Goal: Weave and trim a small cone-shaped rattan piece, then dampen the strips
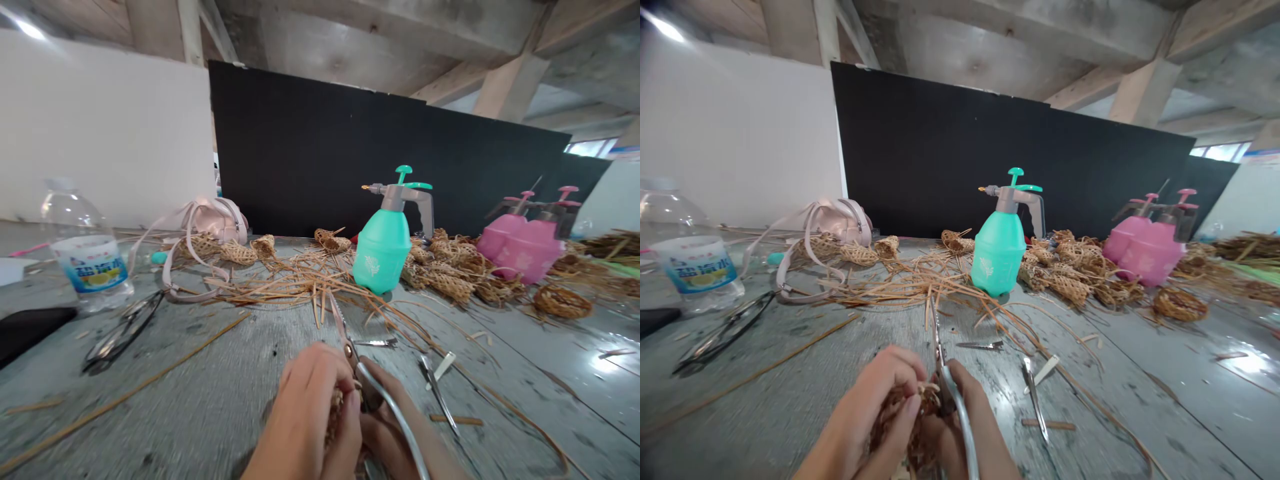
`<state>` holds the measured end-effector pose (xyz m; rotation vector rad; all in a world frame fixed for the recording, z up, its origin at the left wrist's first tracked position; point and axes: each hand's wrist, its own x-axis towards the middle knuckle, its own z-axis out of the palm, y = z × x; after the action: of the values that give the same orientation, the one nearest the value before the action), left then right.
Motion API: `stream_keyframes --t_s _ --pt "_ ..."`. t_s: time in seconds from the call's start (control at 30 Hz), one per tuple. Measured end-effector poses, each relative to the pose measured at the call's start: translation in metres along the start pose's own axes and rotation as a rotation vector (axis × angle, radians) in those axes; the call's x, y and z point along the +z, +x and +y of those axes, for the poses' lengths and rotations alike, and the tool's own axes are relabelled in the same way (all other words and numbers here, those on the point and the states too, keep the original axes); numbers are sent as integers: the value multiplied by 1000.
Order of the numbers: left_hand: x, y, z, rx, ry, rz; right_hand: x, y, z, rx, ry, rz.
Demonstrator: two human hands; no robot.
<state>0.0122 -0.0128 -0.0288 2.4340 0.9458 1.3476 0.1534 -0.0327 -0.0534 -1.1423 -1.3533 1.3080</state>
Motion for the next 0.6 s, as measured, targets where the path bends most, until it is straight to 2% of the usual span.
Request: stream_keyframes --t_s 0.1,0.17,0.23,0.3,0.37,0.5,0.6 --pt "-15 13 -12 36 113 74 -6 -1 -1 -4 -34 62" --pt "-23 22 -29 -57 198 101 -8 0 -2 70 -16 68" --pt "-26 27 -49 -177 163 40 -6 1 -2 198 32 44" --pt "-26 30 -63 -229 81 -44 -4 3 -1 313 99 52" --pt "-25 29 -67 -245 -11 -130 -4 4 1 349 144 74" --pt "-27 22 -53 -278 -354 -373 -9 7 2 308 109 39" --pt "-28 14 -44 -358 -686 -591 -16 4 -4 171 -23 50"
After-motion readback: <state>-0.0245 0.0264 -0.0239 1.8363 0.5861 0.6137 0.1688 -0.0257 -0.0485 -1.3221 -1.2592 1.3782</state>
